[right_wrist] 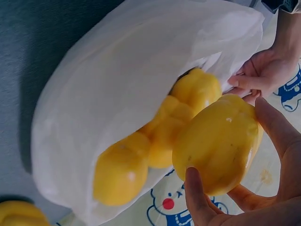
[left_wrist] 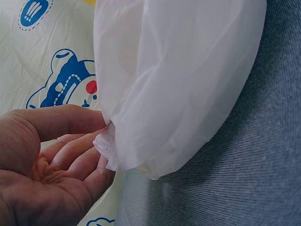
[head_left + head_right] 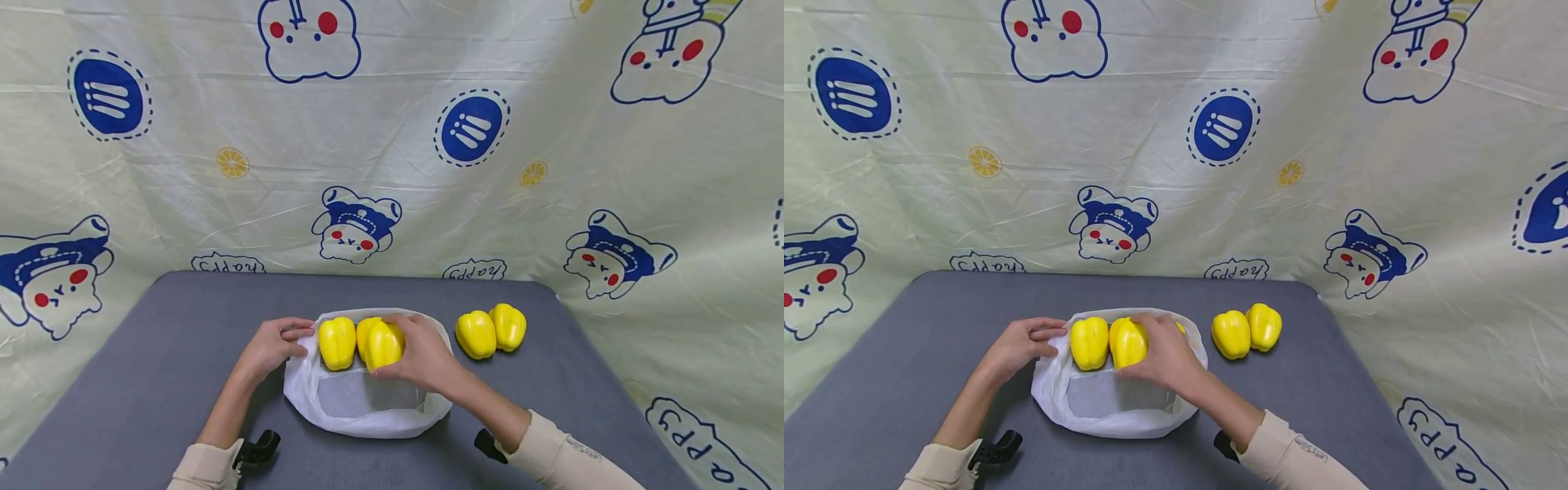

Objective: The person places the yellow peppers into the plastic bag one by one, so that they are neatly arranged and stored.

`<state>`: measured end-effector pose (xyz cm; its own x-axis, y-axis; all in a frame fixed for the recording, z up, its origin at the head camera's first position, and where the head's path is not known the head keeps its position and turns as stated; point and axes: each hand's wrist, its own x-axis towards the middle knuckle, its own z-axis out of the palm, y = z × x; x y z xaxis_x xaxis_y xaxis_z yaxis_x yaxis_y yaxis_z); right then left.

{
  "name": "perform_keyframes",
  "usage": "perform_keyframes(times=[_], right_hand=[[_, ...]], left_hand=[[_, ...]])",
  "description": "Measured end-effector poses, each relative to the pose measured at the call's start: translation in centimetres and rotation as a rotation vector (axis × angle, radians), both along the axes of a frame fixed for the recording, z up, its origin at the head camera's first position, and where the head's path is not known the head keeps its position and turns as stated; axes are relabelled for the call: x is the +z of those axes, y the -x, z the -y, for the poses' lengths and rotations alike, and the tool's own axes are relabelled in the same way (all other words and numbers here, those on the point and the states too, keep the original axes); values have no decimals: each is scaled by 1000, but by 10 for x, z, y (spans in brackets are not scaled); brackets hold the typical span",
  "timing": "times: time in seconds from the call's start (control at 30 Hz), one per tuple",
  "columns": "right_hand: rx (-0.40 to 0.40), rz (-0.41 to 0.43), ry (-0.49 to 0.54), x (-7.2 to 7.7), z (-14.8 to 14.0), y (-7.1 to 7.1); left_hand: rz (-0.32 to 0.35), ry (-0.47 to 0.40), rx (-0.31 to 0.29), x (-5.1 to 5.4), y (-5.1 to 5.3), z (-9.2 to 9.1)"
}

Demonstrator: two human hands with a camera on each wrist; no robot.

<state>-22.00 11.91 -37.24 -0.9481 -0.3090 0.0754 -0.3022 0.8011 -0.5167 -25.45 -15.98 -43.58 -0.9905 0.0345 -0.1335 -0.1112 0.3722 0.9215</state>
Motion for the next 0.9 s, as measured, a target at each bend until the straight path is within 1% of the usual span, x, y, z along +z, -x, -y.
perform_keyframes(times=[0.17, 0.33, 0.6, 0.73, 0.9], right_hand=[[36, 9, -6, -2, 11, -2], [74, 40, -15, -7, 21, -4], [124, 62, -35, -12, 29, -9], [138, 59, -54, -13, 33, -12], [152, 83, -71, -16, 39, -15]], left_hand=[[-6, 0, -2, -1, 0, 1], [-10, 0, 2, -2, 1, 1], [-18, -1, 1, -2, 1, -1], [-16, -4, 7, -2, 1, -1], [-13, -2, 8, -1, 1, -1]])
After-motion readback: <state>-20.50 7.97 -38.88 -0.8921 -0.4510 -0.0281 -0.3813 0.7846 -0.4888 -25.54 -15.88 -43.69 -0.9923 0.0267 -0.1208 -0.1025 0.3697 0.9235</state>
